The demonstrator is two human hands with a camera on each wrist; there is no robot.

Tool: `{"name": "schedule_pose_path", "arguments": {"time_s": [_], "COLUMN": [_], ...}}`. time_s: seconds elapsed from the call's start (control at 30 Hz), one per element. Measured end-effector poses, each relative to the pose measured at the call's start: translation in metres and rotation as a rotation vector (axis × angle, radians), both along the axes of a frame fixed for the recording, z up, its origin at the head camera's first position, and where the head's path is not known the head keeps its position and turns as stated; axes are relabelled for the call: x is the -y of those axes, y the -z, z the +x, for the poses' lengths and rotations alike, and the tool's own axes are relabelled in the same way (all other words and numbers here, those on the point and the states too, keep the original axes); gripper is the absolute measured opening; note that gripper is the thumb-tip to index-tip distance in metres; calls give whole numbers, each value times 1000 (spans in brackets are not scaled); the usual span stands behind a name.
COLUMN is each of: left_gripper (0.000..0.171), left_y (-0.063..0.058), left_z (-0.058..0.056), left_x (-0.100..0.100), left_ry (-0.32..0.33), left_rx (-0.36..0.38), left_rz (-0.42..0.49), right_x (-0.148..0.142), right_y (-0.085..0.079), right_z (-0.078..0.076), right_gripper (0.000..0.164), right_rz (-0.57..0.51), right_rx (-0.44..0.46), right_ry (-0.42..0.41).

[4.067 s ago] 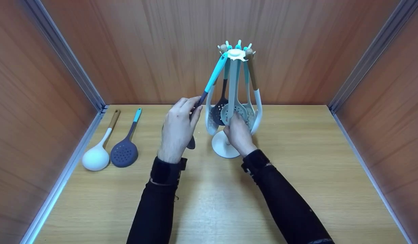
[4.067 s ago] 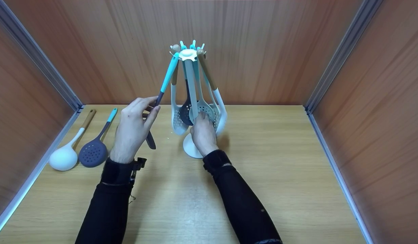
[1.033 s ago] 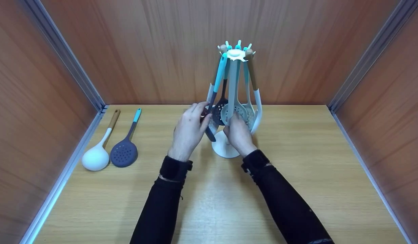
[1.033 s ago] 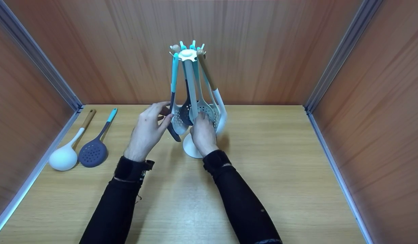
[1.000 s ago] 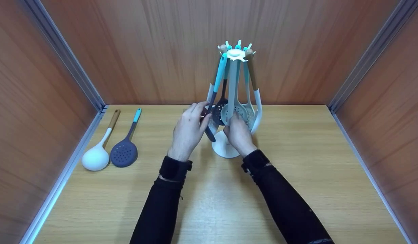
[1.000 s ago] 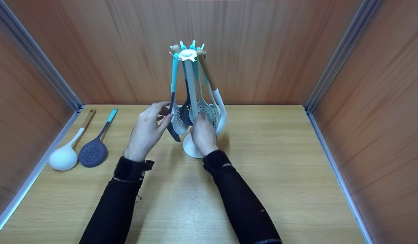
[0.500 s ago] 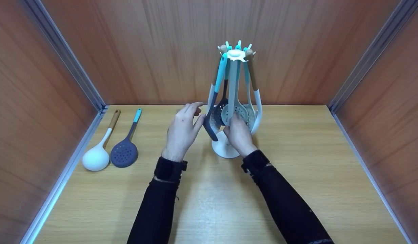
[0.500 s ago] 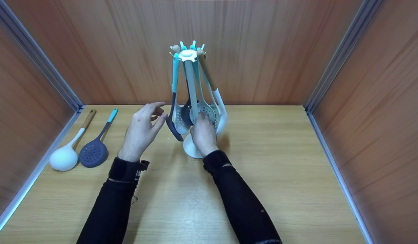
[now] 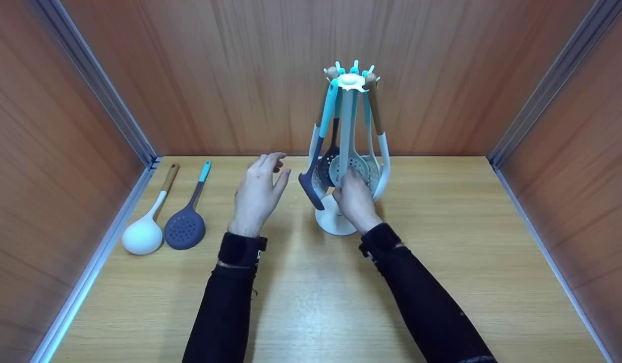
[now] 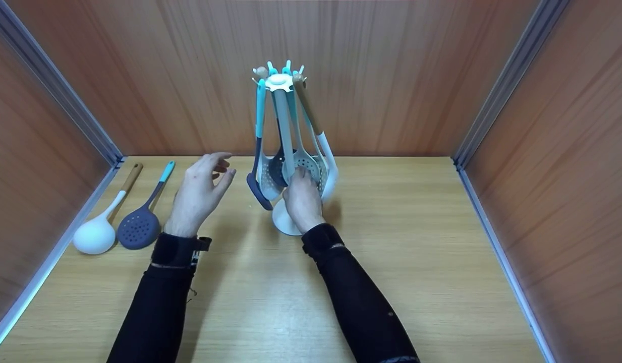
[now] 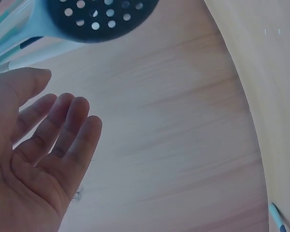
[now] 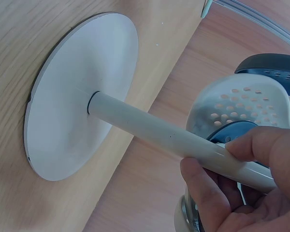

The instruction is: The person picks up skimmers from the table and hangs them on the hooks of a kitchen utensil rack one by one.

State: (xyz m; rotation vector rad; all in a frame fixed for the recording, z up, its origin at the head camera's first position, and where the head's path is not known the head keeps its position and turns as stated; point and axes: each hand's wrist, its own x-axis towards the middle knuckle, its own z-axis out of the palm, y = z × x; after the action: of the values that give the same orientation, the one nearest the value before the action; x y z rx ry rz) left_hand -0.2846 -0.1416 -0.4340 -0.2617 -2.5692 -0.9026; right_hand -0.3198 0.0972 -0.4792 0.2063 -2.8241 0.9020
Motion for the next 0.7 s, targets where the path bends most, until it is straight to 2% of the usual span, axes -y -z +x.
{"name": "schedule_pose_path", "arguments": {"time_s": [0.33, 0.7], "left_gripper": [40, 43], "left_y": [9, 17], "left_z": [-6, -13], "left_x": [21, 39], "left_ry": [-43, -67], "left_rx": [24, 78], "left_rz": [-15, -27], "right_x": [0, -1], "right_y": [2, 3], "right_z": [2, 2], "right_gripper": [37, 39], "right_rz": [11, 4], "right_rx": [-55, -60], "right_ry": [-18, -23]}}
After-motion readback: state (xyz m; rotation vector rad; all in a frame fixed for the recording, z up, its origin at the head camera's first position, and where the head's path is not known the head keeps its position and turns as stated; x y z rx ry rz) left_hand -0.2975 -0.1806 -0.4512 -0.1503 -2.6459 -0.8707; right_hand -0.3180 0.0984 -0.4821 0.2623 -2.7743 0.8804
